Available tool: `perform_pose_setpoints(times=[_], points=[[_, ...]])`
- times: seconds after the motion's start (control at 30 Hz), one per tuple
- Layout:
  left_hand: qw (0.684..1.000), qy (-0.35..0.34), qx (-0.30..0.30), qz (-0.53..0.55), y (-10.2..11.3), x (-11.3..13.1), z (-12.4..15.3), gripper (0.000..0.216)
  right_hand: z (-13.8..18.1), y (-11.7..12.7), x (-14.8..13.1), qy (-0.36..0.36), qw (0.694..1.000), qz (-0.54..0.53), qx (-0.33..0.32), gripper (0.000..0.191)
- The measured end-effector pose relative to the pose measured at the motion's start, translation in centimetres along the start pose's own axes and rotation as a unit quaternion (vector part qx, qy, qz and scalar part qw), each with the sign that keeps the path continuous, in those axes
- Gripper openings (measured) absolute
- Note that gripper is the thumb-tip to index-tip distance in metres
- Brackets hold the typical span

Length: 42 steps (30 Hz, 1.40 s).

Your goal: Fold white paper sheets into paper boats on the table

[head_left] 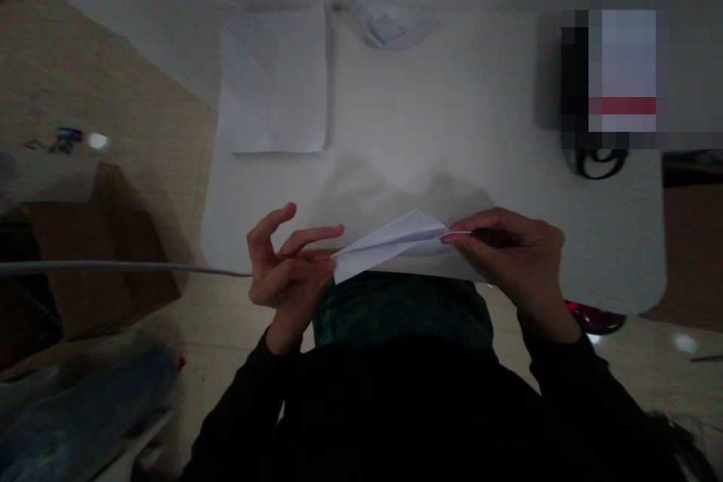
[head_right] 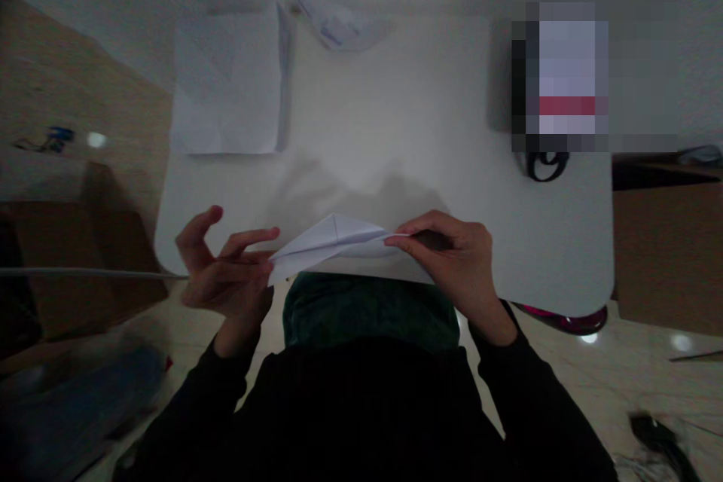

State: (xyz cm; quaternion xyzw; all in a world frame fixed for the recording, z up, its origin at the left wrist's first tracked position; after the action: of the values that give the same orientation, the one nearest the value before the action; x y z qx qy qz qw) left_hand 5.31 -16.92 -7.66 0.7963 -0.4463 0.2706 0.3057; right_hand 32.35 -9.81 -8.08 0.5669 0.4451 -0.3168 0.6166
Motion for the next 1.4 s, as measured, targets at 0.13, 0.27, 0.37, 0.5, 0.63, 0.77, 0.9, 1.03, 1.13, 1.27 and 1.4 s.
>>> perform_pose_setpoints(times=[0.13, 0.27, 0.37, 0.5, 0.63, 0.77, 0.9, 1.03, 1.13, 1.27, 1.4], points=[[0.998, 0.031, -0.031, 0.046, -0.4, -0.5, 0.1, 0.027, 0.1, 0.1, 0.0, 0.001, 1.000, 0.004, -0.002, 0.014], [0.992, 0.126, 0.004, 0.015, -1.0, -0.4, -0.9, 0.043, 0.1, 0.5, -0.2, 0.024, 0.998, -0.014, 0.052, 0.016], [0.979, 0.203, -0.026, 0.018, -2.2, -0.4, -2.3, 0.047, -0.1, 0.9, -0.4, 0.049, 0.988, -0.049, 0.141, 0.020], [0.961, 0.223, -0.165, 0.004, -4.9, -0.7, -4.9, 0.038, -1.5, 1.8, -1.5, 0.110, 0.966, -0.080, 0.218, 0.026], [0.981, 0.034, -0.138, -0.129, -6.6, 1.4, -10.0, 0.064, -3.2, 4.1, -4.6, 0.219, 0.934, 0.040, 0.281, 0.022], [0.946, -0.126, -0.222, -0.202, -10.7, 3.3, -13.7, 0.056, -5.1, 3.2, -7.1, 0.332, 0.893, 0.262, 0.154, 0.014], [0.930, -0.164, -0.284, -0.167, -14.3, 0.9, -15.1, 0.024, -6.7, 1.7, -6.4, 0.402, 0.845, 0.324, 0.140, 0.016], [0.959, -0.141, -0.245, -0.003, -14.6, -2.7, -16.5, 0.028, -8.7, 2.3, -4.3, 0.420, 0.845, 0.285, 0.169, 0.024], [0.963, -0.113, -0.224, 0.102, -14.0, -4.2, -17.3, 0.035, -9.8, 3.0, -3.1, 0.449, 0.841, 0.266, 0.144, 0.031], [0.951, -0.117, -0.283, 0.047, -12.9, -5.2, -17.2, 0.028, -10.2, 2.3, -2.6, 0.497, 0.798, 0.330, 0.087, 0.016], [0.899, -0.169, -0.389, -0.113, -11.3, -6.2, -15.2, 0.010, -9.4, 0.5, -1.9, 0.496, 0.774, 0.391, 0.038, 0.021]])
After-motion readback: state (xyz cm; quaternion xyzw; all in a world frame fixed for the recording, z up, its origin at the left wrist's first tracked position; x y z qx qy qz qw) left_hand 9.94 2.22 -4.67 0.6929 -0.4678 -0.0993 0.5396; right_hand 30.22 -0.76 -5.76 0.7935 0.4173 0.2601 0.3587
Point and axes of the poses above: each hand's wrist, its own z-axis away from the middle knuckle, its own y-axis out of the back of the hand, x = y × z, the point moved 5 cm from there along -z, towards the middle knuckle, and after that the axes turned 5 degrees about -x, right-handed, at the moved point
